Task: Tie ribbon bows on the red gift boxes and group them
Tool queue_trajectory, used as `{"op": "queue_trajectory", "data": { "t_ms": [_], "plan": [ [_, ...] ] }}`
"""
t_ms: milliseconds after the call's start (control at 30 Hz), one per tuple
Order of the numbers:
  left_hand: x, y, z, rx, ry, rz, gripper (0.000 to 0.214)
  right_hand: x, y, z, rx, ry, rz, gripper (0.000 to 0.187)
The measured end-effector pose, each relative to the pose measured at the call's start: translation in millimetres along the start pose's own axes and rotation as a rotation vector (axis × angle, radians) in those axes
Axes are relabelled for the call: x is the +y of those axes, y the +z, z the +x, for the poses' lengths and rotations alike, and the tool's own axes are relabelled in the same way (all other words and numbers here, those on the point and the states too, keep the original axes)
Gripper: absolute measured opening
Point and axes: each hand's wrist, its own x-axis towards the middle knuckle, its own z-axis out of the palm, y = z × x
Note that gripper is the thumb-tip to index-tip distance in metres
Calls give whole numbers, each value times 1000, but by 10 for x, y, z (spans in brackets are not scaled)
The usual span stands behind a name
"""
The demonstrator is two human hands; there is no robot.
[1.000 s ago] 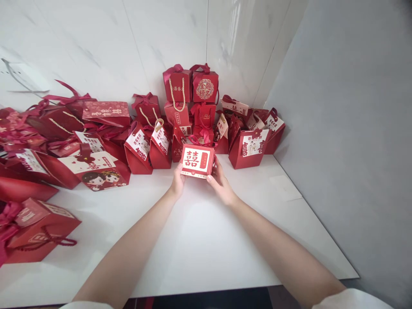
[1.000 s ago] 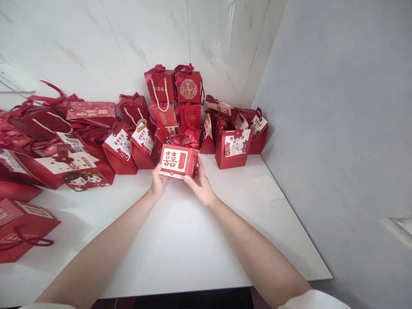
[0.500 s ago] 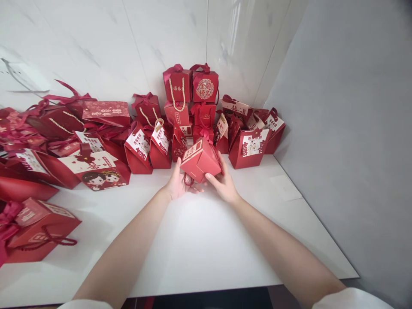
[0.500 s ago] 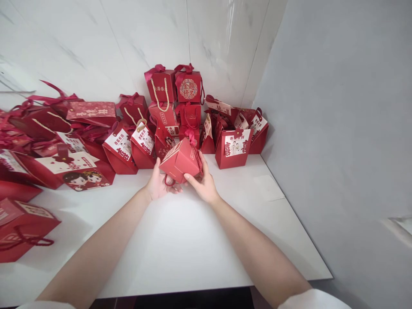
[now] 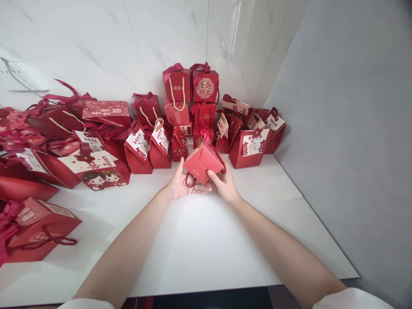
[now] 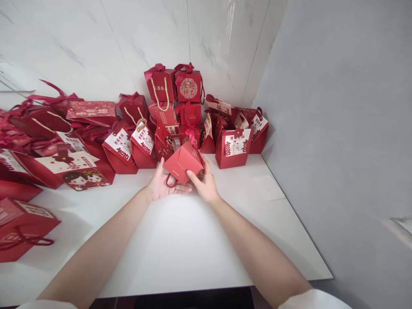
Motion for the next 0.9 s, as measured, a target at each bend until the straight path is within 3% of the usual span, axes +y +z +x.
{"op": "queue_trajectory", "data": {
  "t_ms": [167, 300, 433, 567, 700, 900],
  "plan": [
    [-6, 26, 0, -25, 22, 26, 99, -10, 6, 6, 6, 7, 42, 86],
    [-18, 14, 5, -6, 30, 12, 92, -20, -3, 2, -4, 30, 40, 91],
    [-15, -22, 29, 31, 82, -22, 71, -51, -56, 34, 42, -16, 34, 78],
    [-26, -38, 81, 183, 291, 68, 33, -32, -103, 97, 132, -18, 90, 67],
    [-86, -19, 138, 282, 521, 185, 41, 36, -90, 107, 231, 21, 134, 81],
    [-127, -33, 165, 265, 570, 322, 72, -39, -87, 59, 158, -36, 1, 50]
  ]
}}
